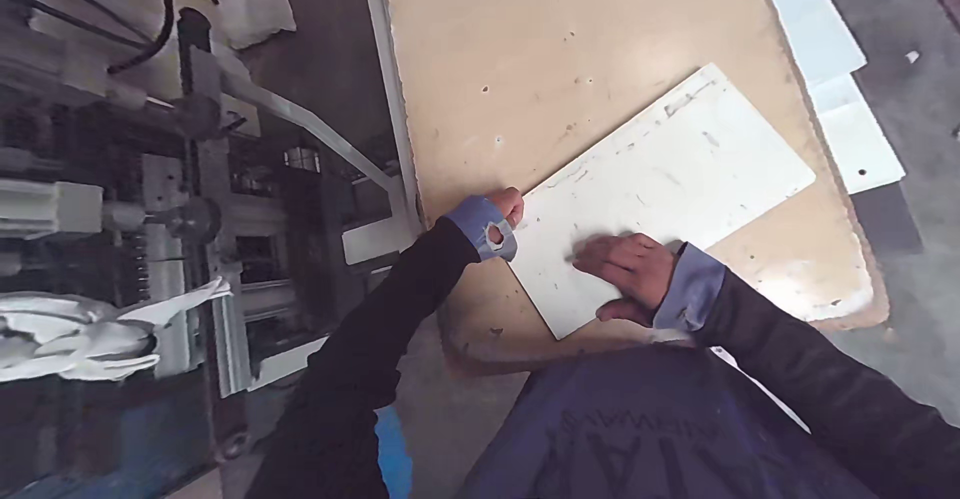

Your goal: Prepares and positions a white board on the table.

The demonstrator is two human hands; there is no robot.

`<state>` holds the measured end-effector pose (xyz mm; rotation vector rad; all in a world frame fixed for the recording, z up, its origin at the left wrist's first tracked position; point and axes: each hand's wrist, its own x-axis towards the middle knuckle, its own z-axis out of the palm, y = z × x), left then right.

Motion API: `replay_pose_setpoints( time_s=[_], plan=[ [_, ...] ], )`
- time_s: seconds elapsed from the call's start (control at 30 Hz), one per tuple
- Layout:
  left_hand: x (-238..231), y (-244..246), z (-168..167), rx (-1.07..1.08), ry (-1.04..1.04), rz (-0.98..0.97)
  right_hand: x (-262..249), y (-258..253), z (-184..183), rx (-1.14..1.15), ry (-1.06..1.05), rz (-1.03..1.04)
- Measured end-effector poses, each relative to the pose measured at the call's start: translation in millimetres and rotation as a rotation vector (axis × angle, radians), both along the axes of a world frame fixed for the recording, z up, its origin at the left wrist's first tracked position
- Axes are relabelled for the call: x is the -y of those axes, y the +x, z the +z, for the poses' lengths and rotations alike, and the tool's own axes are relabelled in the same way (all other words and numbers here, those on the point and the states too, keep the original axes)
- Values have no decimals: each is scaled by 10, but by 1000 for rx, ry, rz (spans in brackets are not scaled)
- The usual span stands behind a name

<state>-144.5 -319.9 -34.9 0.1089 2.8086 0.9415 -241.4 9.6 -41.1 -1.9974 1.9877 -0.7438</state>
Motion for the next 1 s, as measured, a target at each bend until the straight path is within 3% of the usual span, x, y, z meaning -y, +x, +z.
replay_pose_setpoints(
  time_s=[0.17, 0.3, 0.43, 0.53, 0.63, 0.77, 0.87, 1.0],
  plan=[
    [-43, 22, 21, 96, 2, 97, 29, -72, 33, 12, 31, 23],
    [-157, -48, 352, 272, -105, 120, 51, -195, 90, -6, 69, 54],
    [-242, -88, 427, 351, -190, 115, 79, -310, 167, 32, 134, 119],
    [-276, -42, 430, 239, -218, 46, 83, -351, 109, 0, 83, 117],
    [-200, 125, 169, -187, -195, 13, 71, -398, 83, 1, 68, 78],
    [-198, 240, 436, -72, -129, 98, 11, -438, 164, 67, 67, 20],
    [-177, 277, 367, -205, -107, 13, -83, -375, 123, 100, 43, -6],
    [-277, 404, 275, -228, -57, -59, -229, -255, 171, 100, 131, -115]
  ],
)
